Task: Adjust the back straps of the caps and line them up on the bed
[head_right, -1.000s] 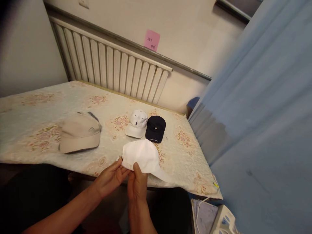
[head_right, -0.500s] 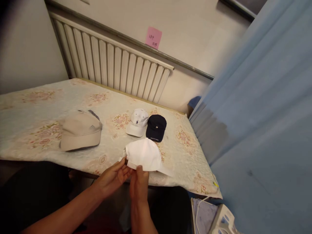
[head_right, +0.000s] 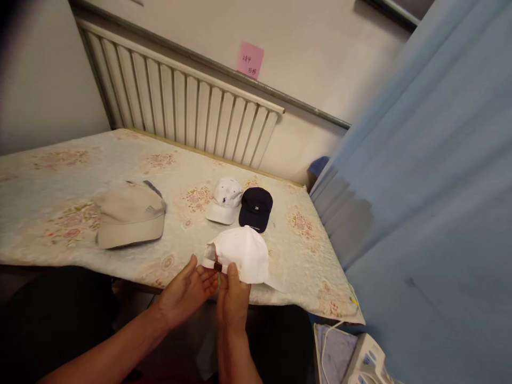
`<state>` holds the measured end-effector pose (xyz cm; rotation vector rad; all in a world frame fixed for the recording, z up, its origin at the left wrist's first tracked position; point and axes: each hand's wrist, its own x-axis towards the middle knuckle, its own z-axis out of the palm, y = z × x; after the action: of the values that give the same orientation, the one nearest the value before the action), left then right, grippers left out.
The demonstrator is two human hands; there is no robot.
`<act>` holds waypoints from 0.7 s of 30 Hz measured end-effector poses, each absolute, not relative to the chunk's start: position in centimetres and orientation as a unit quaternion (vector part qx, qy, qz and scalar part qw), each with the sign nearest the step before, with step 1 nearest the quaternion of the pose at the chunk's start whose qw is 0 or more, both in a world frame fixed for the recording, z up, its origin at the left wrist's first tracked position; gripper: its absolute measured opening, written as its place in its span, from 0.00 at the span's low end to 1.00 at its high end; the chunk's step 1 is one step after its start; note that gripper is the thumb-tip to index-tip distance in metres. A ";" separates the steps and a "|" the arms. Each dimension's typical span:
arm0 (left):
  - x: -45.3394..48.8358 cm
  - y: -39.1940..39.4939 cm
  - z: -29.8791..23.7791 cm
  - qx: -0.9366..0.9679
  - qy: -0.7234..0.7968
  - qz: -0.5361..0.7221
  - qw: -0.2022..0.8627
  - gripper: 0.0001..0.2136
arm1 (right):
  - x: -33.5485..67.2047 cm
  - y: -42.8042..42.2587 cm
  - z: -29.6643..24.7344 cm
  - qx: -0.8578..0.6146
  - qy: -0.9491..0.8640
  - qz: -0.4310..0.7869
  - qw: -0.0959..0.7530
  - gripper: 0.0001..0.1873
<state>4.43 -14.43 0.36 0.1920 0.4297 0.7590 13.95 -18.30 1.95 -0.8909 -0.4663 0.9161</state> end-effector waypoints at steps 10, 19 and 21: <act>3.4 -13.7 3.0 0.011 0.072 0.421 0.904 0.16 | 14.0 -19.2 5.1 -0.274 -0.199 0.485 0.806 0.29; 2.1 -12.7 4.1 -0.020 0.145 0.459 0.876 0.21 | 15.8 -19.3 4.4 -0.300 -0.141 0.478 0.814 0.26; 2.1 -12.7 4.6 -0.017 0.146 0.463 0.874 0.21 | 15.8 -19.2 4.4 -0.295 -0.132 0.483 0.814 0.25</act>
<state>2.12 -12.74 4.55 -0.0356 0.3046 0.9668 15.82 -19.19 4.41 -0.6285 -0.2824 1.0305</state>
